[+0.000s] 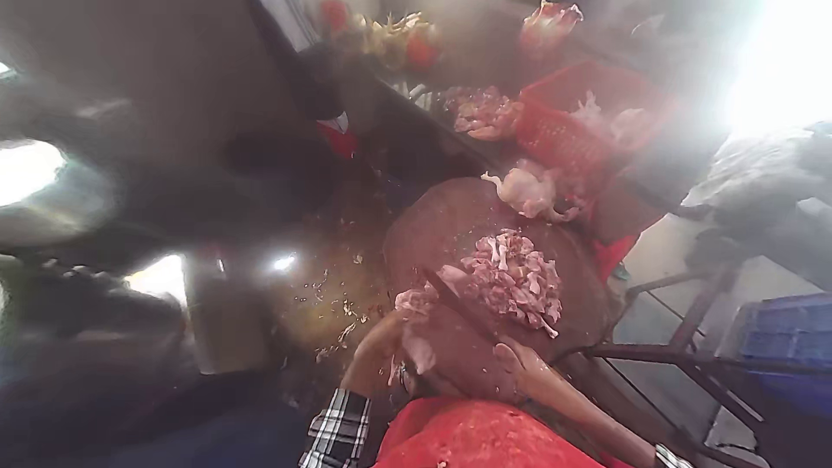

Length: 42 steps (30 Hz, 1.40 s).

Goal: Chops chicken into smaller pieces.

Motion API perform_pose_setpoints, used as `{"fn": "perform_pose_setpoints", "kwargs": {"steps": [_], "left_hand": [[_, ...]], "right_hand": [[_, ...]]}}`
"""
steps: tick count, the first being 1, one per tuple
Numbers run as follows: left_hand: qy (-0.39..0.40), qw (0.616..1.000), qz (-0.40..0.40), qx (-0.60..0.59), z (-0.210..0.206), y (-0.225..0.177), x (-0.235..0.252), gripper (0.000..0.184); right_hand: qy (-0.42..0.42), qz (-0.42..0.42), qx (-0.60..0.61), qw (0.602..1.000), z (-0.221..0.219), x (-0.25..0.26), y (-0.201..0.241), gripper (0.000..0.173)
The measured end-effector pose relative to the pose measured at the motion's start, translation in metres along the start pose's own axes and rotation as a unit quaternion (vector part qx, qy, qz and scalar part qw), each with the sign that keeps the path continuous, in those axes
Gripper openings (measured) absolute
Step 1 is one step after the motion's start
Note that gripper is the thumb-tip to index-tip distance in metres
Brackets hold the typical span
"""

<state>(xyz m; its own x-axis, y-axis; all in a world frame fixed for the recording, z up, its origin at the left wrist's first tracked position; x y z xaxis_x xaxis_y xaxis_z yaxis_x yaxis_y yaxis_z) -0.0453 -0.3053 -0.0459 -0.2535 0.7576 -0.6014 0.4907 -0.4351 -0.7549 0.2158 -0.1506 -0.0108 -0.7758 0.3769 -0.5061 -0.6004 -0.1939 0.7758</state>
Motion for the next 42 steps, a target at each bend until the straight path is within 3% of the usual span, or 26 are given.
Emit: {"fn": "perform_pose_setpoints", "kwargs": {"steps": [2,5,8,10,13,15,16,17,19,20,22,24,27,29,30,32,34,36,38,40,42], "left_hand": [[-0.001,0.999,0.040,-0.035,0.014,0.030,0.014,0.047],[-0.057,0.988,0.074,0.120,0.028,0.068,0.032,0.042],[-0.082,0.972,0.073,0.207,0.030,0.066,0.022,0.034],[-0.069,0.978,0.060,0.186,0.029,0.073,0.016,0.033],[-0.081,0.981,0.076,0.159,0.025,0.084,0.007,0.029],[-0.085,0.980,0.082,0.159,0.021,0.087,0.004,0.030],[-0.086,0.981,0.080,0.157,0.019,0.088,0.004,0.031],[-0.091,0.982,0.073,0.150,0.018,0.089,0.004,0.030],[-0.089,0.985,0.058,0.136,0.014,0.091,-0.001,0.031],[-0.088,0.984,0.056,0.142,0.012,0.093,-0.009,0.030],[-0.078,0.978,0.076,0.178,0.015,0.106,-0.028,0.032],[-0.079,0.972,0.109,0.194,0.018,0.131,-0.051,0.035],[-0.110,0.980,0.110,0.122,0.017,0.166,-0.072,0.035],[-0.135,0.984,0.087,0.073,0.012,0.172,-0.078,0.039],[-0.140,0.985,0.079,0.056,0.006,0.165,-0.080,0.039],[-0.139,0.988,0.049,0.041,0.000,0.140,-0.085,0.041],[-0.173,0.984,-0.020,0.039,0.017,0.120,-0.090,0.055],[-0.200,0.976,-0.076,0.049,0.026,0.065,-0.098,0.068],[-0.203,0.960,-0.130,0.140,0.022,-0.010,-0.089,0.066],[-0.187,0.899,-0.164,0.360,0.004,-0.082,-0.053,0.050],[-0.213,0.741,-0.117,0.626,-0.020,-0.125,-0.002,0.043]], "right_hand": [[0.009,-0.010,-0.021,1.000,-0.011,0.010,-0.002,0.079],[0.049,-0.061,-0.022,0.997,-0.041,0.043,-0.060,0.072],[0.071,-0.074,0.042,0.994,-0.033,0.043,-0.039,0.066],[0.041,-0.004,0.077,0.996,-0.018,0.030,0.010,0.065],[-0.011,0.208,0.171,0.963,0.005,0.008,0.102,0.076],[-0.062,0.322,0.197,0.924,0.004,0.001,0.121,0.077],[-0.082,0.340,0.176,0.920,-0.003,0.004,0.107,0.080],[-0.082,0.316,0.129,0.936,-0.013,0.012,0.079,0.084],[0.001,0.131,-0.015,0.991,-0.034,0.040,0.002,0.079],[0.044,0.033,-0.073,0.996,-0.041,0.052,-0.029,0.075],[0.075,-0.046,-0.117,0.989,-0.040,0.061,-0.038,0.073],[0.058,-0.022,-0.067,0.996,-0.032,0.044,-0.007,0.070],[0.024,0.104,0.093,0.990,-0.024,0.024,0.036,0.072],[0.004,0.148,0.144,0.978,-0.031,0.021,0.029,0.077],[0.004,0.136,0.121,0.983,-0.037,0.020,0.010,0.076],[0.064,0.024,0.020,0.997,-0.052,0.026,-0.045,0.069],[0.102,-0.052,-0.030,0.993,-0.063,0.032,-0.079,0.073],[0.117,-0.068,-0.058,0.989,-0.065,0.030,-0.080,0.076],[0.120,-0.079,-0.090,0.985,-0.067,0.028,-0.077,0.075],[0.125,-0.086,-0.124,0.981,-0.066,0.025,-0.075,0.069],[0.125,-0.045,-0.174,0.976,-0.067,0.026,-0.079,0.055]]}}
Point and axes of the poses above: each hand's wrist, its own x-axis towards the middle knuckle, its own z-axis out of the back of the hand, y = z × x, the point moved 6 cm from there along x, towards the middle knuckle, and after that the axes turned 9 degrees about x, right-handed, at the moved point
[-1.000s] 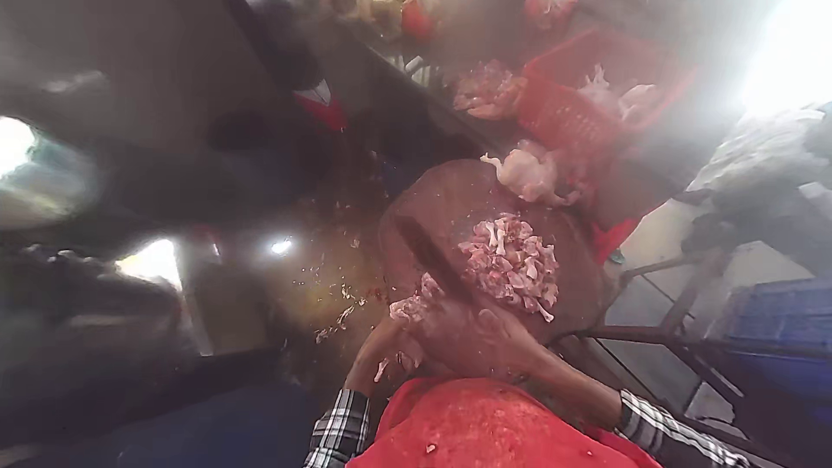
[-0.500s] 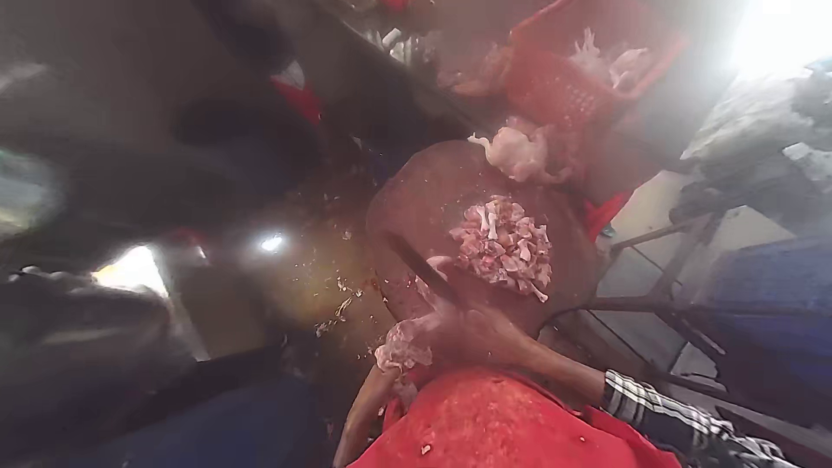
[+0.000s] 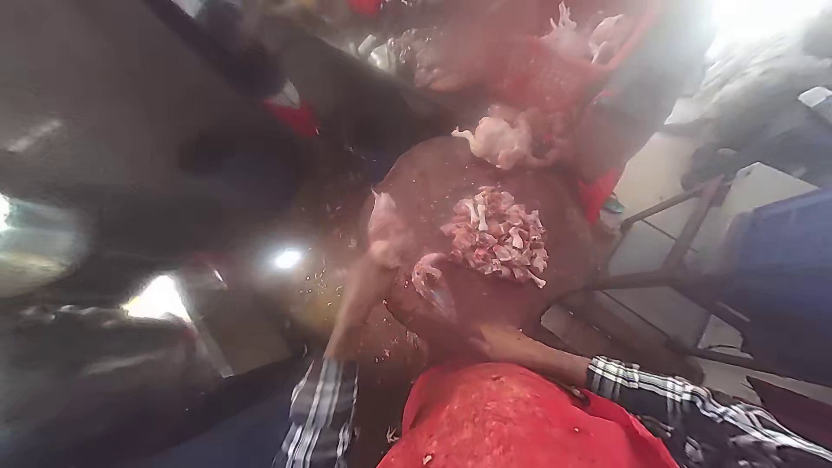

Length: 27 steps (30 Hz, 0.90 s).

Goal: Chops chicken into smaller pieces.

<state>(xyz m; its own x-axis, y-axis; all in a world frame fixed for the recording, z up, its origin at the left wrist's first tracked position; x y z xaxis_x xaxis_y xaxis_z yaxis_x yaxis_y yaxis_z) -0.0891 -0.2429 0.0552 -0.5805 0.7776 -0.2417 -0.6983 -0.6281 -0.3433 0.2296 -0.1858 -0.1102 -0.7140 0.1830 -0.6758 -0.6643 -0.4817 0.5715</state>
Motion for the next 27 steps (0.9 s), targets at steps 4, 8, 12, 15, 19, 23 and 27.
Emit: {"fn": "perform_pose_setpoints", "kwargs": {"steps": [4,8,12,15,19,23,27], "left_hand": [[0.031,0.991,-0.074,0.105,-0.052,-0.054,0.062,0.038],[0.159,0.973,-0.022,0.167,-0.140,-0.060,0.065,0.060],[0.130,0.978,-0.057,0.153,-0.118,-0.082,0.035,0.048],[0.053,0.996,-0.059,0.039,-0.059,-0.069,-0.010,0.050],[-0.082,0.986,0.031,-0.144,-0.052,0.004,-0.044,0.041],[-0.032,0.972,0.112,-0.203,-0.124,0.052,-0.054,0.029],[-0.043,0.963,0.184,-0.194,-0.170,0.076,-0.065,0.033]], "right_hand": [[0.011,0.072,-0.101,0.992,-0.002,0.005,-0.003,0.035],[0.027,0.067,-0.110,0.991,-0.009,0.007,-0.003,0.038],[0.037,0.100,-0.014,0.994,-0.004,0.012,-0.003,0.050],[0.010,0.052,0.122,0.991,0.007,0.009,-0.014,0.057],[-0.055,-0.049,0.351,0.933,0.024,-0.003,-0.037,0.052],[-0.168,-0.044,0.243,0.954,0.075,-0.008,-0.022,0.059],[-0.198,0.153,0.281,0.926,0.145,-0.042,0.077,0.067]]}}
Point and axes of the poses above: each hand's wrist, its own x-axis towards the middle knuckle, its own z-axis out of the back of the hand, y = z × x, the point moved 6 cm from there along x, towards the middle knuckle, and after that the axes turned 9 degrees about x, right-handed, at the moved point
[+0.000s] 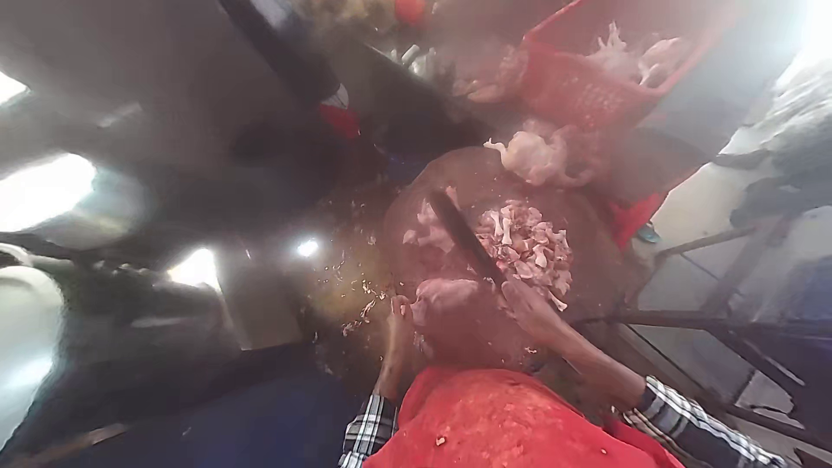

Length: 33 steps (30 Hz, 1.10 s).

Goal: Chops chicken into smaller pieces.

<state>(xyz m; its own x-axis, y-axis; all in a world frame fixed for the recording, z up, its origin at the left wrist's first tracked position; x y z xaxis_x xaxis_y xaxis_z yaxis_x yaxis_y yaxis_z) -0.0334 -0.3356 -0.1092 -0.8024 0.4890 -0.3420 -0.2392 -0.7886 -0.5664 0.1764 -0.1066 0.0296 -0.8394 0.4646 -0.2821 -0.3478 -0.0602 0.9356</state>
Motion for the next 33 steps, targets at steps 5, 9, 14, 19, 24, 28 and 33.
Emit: {"fn": "perform_pose_setpoints", "kwargs": {"steps": [5,9,14,19,24,28,33], "left_hand": [[-0.028,0.999,-0.005,0.017,0.010,-0.009,-0.007,0.033],[-0.022,0.999,0.003,0.049,0.013,-0.008,-0.003,0.037],[-0.047,0.997,0.056,0.008,0.033,0.025,-0.014,0.039],[-0.042,0.989,0.053,-0.129,0.029,0.072,-0.014,0.031],[-0.013,0.942,0.089,-0.324,0.033,0.031,-0.025,0.030],[0.038,0.932,0.103,-0.345,0.005,-0.002,-0.034,0.031],[0.072,0.943,0.086,-0.313,-0.050,-0.013,-0.030,0.033]], "right_hand": [[0.010,0.288,0.122,0.950,-0.033,-0.008,0.124,0.080],[0.077,0.135,-0.086,0.984,-0.075,0.007,-0.031,0.079],[0.143,-0.174,-0.249,0.942,-0.070,0.011,-0.097,0.073],[0.084,-0.017,-0.070,0.994,-0.082,0.009,-0.037,0.066],[0.126,-0.231,-0.043,0.964,-0.073,-0.002,-0.135,0.068],[0.066,-0.196,-0.157,0.966,-0.042,0.006,-0.095,0.073],[0.019,0.078,-0.031,0.996,-0.059,0.011,0.037,0.078]]}}
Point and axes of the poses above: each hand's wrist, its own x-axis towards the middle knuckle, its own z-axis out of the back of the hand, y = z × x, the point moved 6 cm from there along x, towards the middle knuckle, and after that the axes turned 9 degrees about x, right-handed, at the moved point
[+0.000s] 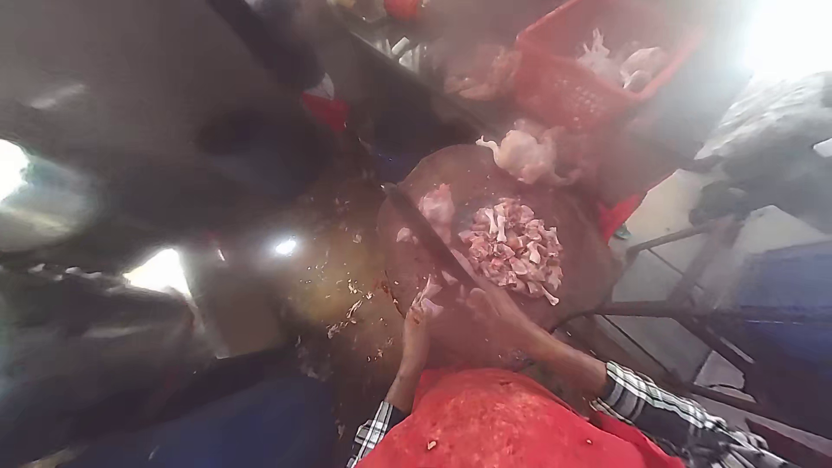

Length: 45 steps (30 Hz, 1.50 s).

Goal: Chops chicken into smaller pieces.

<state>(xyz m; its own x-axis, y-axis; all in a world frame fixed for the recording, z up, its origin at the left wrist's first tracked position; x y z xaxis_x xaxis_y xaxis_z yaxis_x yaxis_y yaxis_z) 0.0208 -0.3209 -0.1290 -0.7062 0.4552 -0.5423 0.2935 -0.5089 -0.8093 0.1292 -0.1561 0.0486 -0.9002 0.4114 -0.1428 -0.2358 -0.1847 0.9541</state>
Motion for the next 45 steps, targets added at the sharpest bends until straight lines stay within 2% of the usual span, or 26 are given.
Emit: {"fn": "perform_pose_setpoints", "kwargs": {"steps": [2,3,5,6,7,9,12,14,16,17,18,20,21,22,24,27,29,31,32,34,35,37,39,42,44,45], "left_hand": [[-0.002,0.999,-0.008,0.050,-0.005,-0.003,0.000,0.034],[-0.006,0.998,-0.009,0.063,-0.004,-0.006,-0.001,0.032],[-0.011,0.998,0.001,0.066,0.004,-0.009,-0.004,0.033],[-0.019,0.999,0.006,0.050,0.010,-0.012,-0.005,0.033],[-0.022,1.000,0.014,0.012,0.018,-0.017,-0.005,0.030],[-0.006,0.994,0.039,-0.098,0.037,-0.019,-0.003,0.027],[0.058,0.976,0.089,-0.190,0.047,-0.001,0.021,0.024],[0.070,0.971,0.119,-0.197,0.045,0.017,0.031,0.019],[0.073,0.973,0.121,-0.184,0.043,0.022,0.037,0.015],[0.075,0.975,0.116,-0.175,0.043,0.021,0.037,0.015],[0.074,0.978,0.110,-0.158,0.042,0.020,0.035,0.015],[0.072,0.988,0.079,-0.107,0.044,0.012,0.033,0.021],[0.073,0.993,0.051,-0.084,0.044,0.005,0.031,0.020],[0.082,0.995,0.023,-0.054,0.046,-0.003,0.027,0.018],[0.085,0.995,-0.045,0.027,0.046,-0.020,0.029,0.018],[0.021,0.969,-0.076,0.234,0.050,-0.022,0.041,0.037],[-0.034,0.954,-0.071,0.288,0.056,-0.018,0.041,0.035],[-0.054,0.951,-0.053,0.299,0.059,-0.022,0.036,0.032],[-0.057,0.955,-0.049,0.286,0.061,-0.022,0.031,0.030],[-0.062,0.970,-0.044,0.232,0.064,-0.023,0.025,0.029],[-0.072,0.979,-0.039,0.188,0.064,-0.020,0.023,0.025],[-0.067,0.994,-0.013,0.086,0.063,-0.012,0.014,0.024],[-0.008,0.999,0.035,0.015,0.052,0.004,-0.002,0.027],[0.088,0.990,0.096,-0.058,0.024,0.032,-0.015,0.030],[0.105,0.986,0.111,-0.068,0.013,0.043,-0.018,0.028],[0.106,0.985,0.118,-0.067,0.009,0.045,-0.019,0.027]], "right_hand": [[-0.021,0.067,0.013,0.997,-0.016,-0.004,-0.004,0.081],[-0.002,0.044,-0.019,0.999,-0.024,-0.009,-0.028,0.076],[0.065,-0.122,-0.093,0.986,-0.036,-0.018,-0.098,0.063],[0.091,-0.203,-0.101,0.970,-0.036,-0.020,-0.132,0.065],[0.104,-0.250,-0.114,0.956,-0.033,-0.020,-0.150,0.071],[0.101,-0.262,-0.118,0.952,-0.023,-0.017,-0.141,0.073],[0.057,-0.141,-0.065,0.986,-0.007,-0.004,-0.068,0.066],[0.043,-0.015,0.000,0.999,-0.011,-0.001,-0.017,0.077],[0.011,0.101,0.059,0.993,-0.023,-0.003,0.002,0.084],[0.007,0.128,0.052,0.990,-0.029,-0.008,-0.008,0.084],[0.028,0.104,0.010,0.994,-0.035,-0.014,-0.031,0.080],[0.106,-0.081,-0.088,0.987,-0.040,-0.021,-0.099,0.063],[0.122,-0.163,-0.112,0.973,-0.039,-0.021,-0.131,0.063],[0.127,-0.219,-0.130,0.959,-0.038,-0.022,-0.146,0.068],[0.110,-0.236,-0.138,0.956,-0.025,-0.016,-0.133,0.069],[0.066,-0.137,-0.079,0.985,-0.014,-0.009,-0.074,0.066],[0.042,-0.022,0.011,0.999,-0.018,-0.010,-0.034,0.077],[0.019,0.066,0.061,0.996,-0.028,-0.018,-0.031,0.082],[0.032,0.052,0.020,0.998,-0.034,-0.026,-0.049,0.079],[0.111,-0.120,-0.113,0.980,-0.037,-0.033,-0.112,0.067],[0.139,-0.202,-0.144,0.959,-0.034,-0.031,-0.135,0.069],[0.134,-0.249,-0.181,0.942,-0.025,-0.024,-0.137,0.072],[0.099,-0.215,-0.141,0.961,-0.018,-0.021,-0.105,0.070],[0.054,-0.046,0.008,0.997,-0.022,-0.012,-0.040,0.073],[0.021,0.043,0.089,0.995,-0.038,-0.014,-0.030,0.082],[0.017,0.046,0.063,0.997,-0.044,-0.019,-0.044,0.082]]}}
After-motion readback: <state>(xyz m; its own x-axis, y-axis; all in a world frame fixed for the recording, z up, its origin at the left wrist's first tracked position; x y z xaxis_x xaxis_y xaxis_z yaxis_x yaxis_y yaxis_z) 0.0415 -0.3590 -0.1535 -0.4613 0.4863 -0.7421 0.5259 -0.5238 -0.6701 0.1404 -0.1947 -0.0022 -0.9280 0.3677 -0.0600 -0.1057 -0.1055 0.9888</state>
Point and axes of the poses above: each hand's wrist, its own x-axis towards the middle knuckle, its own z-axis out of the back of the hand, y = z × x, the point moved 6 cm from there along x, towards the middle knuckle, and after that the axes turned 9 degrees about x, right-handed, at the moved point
